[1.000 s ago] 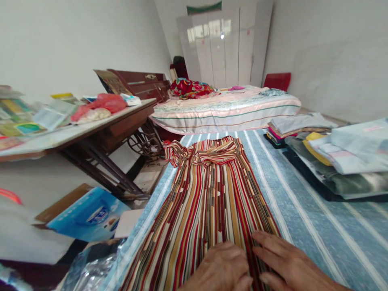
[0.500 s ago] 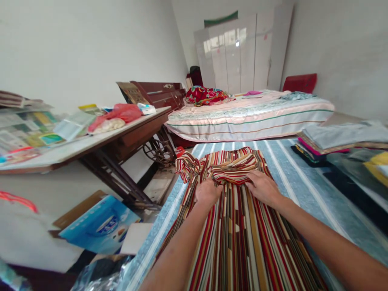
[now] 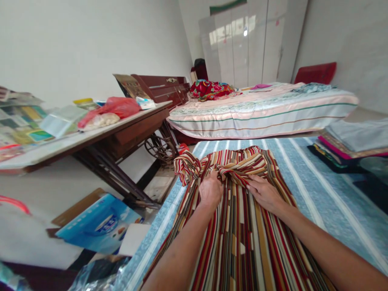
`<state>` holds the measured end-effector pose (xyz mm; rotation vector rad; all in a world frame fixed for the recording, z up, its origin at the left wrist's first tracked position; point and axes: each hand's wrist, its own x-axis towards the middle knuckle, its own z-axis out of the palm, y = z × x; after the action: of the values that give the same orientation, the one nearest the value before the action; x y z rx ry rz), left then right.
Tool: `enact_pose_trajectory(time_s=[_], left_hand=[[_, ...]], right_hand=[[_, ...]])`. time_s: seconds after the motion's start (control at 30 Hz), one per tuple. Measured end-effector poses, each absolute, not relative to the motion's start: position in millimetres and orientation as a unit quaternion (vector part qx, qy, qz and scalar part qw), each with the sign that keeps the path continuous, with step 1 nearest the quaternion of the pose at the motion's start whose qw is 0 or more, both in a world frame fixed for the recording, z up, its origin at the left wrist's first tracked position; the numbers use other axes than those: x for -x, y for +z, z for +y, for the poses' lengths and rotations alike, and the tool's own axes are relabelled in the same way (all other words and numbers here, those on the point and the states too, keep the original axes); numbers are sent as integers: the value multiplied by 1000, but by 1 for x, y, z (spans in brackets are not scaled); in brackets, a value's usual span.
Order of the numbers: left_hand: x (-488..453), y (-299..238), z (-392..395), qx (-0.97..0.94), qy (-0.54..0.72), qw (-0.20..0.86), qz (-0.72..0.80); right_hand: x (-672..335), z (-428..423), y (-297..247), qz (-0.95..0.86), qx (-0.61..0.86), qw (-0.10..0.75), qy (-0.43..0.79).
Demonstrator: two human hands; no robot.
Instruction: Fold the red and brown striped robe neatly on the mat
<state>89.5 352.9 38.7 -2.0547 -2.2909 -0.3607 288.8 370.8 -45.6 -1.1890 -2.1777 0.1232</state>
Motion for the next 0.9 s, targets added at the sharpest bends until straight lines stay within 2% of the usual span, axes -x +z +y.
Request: enact_pose_trajectory(time_s=[0.17,0.23,0.3,0.43,0.7,0.9], left_hand=[[-49,63,344,677,-167,121,-706],[-30,67,337,679,-179,124,-701],[-15,67,331,688,-188,71,-697],[4,60,324,670,-208,-104,-705],[1,56,320,616,-193,-193,-739],[-2,50,309,488,-283,-406,-719]], right_hand=[[-293,371,-44,-818,440,360,87],[-293,370,-45,-815,443,366,74],[-292,370,-46,-822,433,364,64],[-293,370,-48,-837,414,352,61],[-296,370,-51,-838,412,349,77],[-297,370,-52,-830,419,360,83]])
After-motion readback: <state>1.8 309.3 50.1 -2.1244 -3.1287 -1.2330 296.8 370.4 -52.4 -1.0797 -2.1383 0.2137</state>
